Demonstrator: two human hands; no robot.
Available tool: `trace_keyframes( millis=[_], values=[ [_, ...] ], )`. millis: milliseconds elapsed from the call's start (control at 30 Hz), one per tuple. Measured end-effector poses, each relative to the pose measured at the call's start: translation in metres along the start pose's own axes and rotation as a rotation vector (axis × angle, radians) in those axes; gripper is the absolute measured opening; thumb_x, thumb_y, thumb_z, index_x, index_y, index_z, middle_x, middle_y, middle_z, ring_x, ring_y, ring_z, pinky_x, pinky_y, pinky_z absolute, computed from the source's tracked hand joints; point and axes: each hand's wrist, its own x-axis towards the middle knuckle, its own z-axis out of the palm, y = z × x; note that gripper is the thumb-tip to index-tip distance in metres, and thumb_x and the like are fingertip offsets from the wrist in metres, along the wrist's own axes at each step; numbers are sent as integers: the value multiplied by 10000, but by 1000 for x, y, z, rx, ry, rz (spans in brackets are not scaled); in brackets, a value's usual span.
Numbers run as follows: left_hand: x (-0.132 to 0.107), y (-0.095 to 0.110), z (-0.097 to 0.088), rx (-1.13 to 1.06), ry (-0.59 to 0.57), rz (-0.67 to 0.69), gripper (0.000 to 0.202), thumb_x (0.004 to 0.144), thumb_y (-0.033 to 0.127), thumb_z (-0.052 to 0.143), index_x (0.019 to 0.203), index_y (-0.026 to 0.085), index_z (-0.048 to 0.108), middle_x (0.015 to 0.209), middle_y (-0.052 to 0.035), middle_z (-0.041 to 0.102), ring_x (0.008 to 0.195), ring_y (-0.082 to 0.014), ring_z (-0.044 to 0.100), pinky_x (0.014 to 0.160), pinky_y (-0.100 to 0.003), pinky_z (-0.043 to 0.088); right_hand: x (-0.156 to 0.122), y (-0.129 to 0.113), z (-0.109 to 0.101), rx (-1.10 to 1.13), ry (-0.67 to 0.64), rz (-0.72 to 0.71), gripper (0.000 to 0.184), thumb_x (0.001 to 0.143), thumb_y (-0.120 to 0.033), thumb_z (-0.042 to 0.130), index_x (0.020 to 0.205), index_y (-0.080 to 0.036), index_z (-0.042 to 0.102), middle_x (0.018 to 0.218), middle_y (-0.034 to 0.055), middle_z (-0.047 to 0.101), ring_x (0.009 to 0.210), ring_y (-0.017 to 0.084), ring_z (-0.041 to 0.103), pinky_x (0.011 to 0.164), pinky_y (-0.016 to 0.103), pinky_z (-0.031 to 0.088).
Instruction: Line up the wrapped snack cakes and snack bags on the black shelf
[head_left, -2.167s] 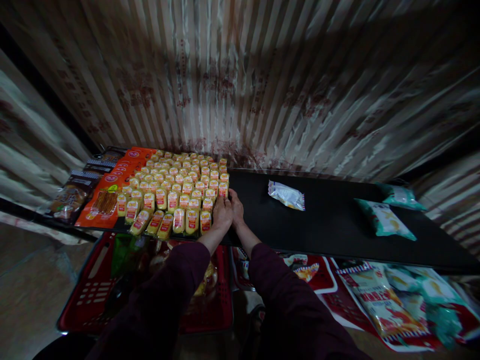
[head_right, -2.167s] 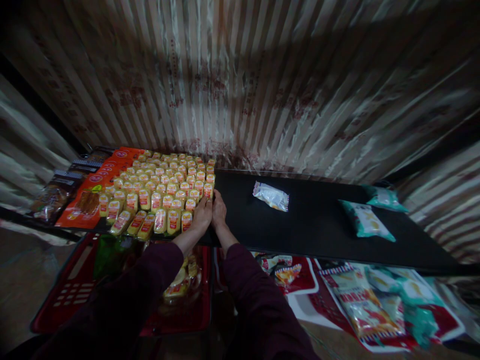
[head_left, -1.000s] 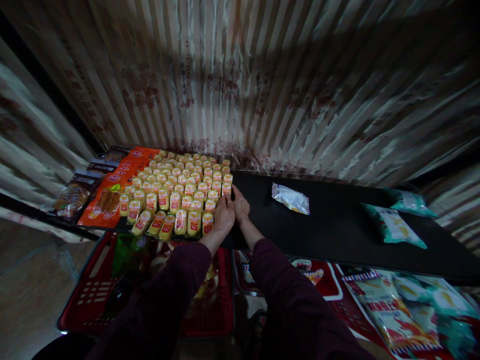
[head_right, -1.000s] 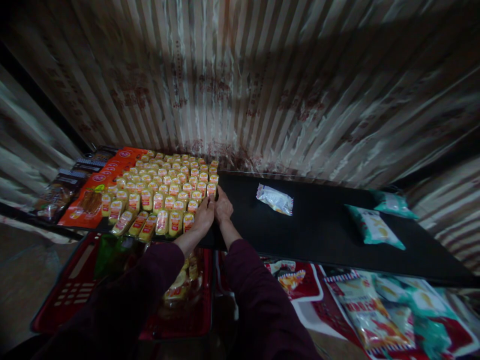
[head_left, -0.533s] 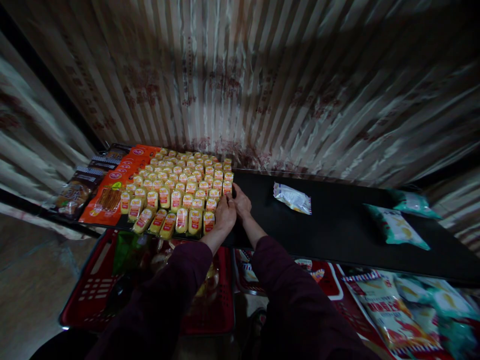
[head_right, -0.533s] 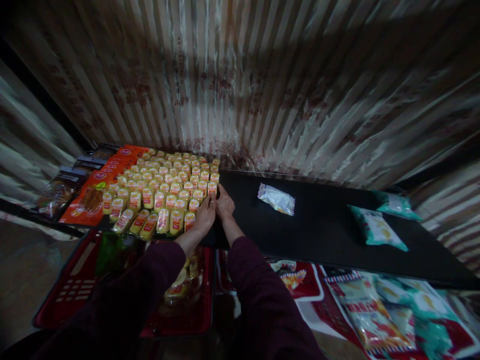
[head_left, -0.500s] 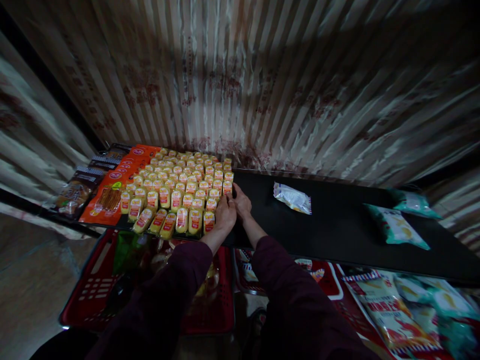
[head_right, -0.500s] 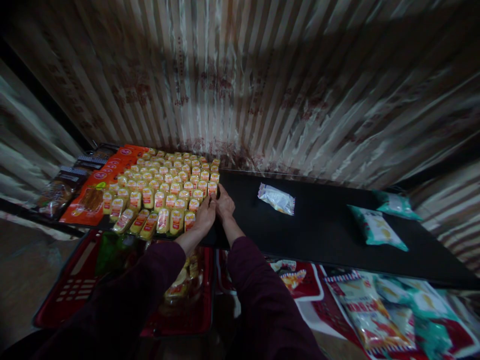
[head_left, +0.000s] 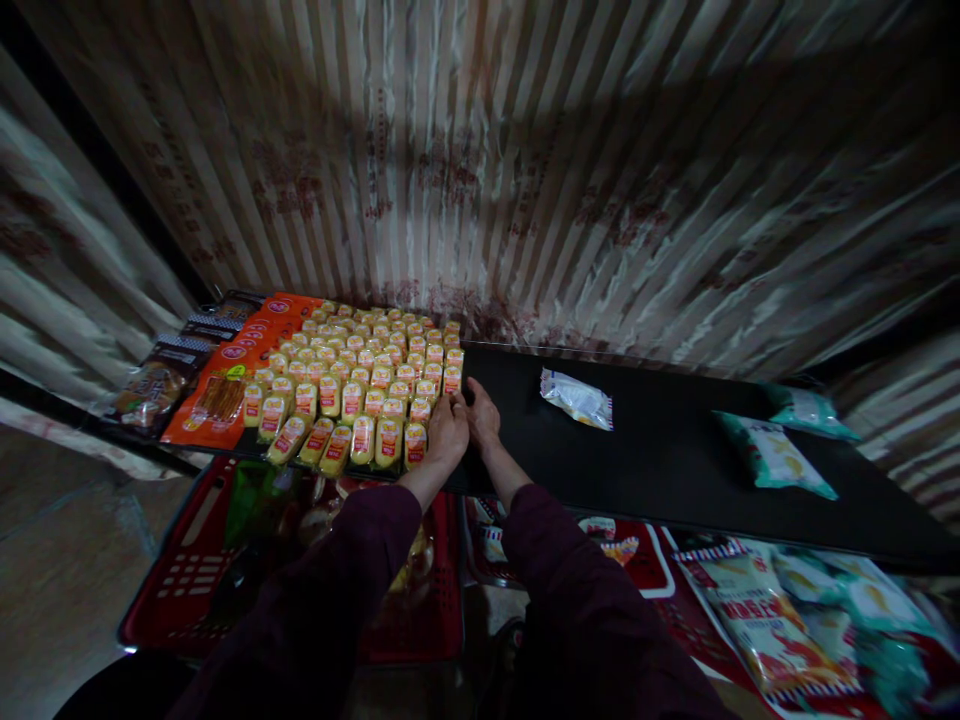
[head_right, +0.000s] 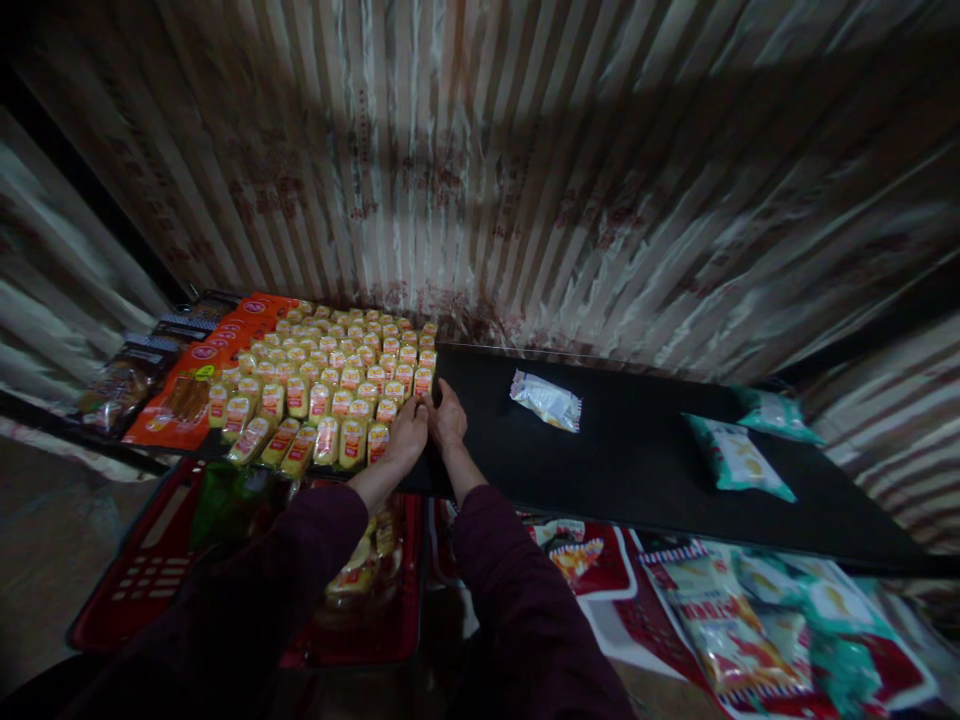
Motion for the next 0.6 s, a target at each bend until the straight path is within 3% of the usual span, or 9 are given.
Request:
trace_keyframes(
  millis=[233,367,600],
  values=[
    [-14,1,-4,-19,-26,-8,441,893,233,350,1271,60,496,1330,-184,513,1255,-208,464,1067,-310,306,-22,7,0,106,95,-67,442,821,-316,471,1231,-165,535,1202,124,592,909,196,627,878,367,484],
    [-32,-5,-9,-41,-35,-9,441,898,280,354,1273,97,500,1318,-155,534,1241,-203,478,1050,-309,331,-48,8,0,144,113,-150,394,801,-246,447,1158,-149,583,1155,123,610,987,211,596,899,366,469],
    [-63,-24,-20,-2,-73,53,418,887,203,327,1231,75,526,1286,-153,559,1196,-180,511,1042,-289,340,-101,-1,0,227,61,-242,376,766,-180,420,1086,-163,617,1109,96,627,1022,196,574,926,338,455]
  ],
)
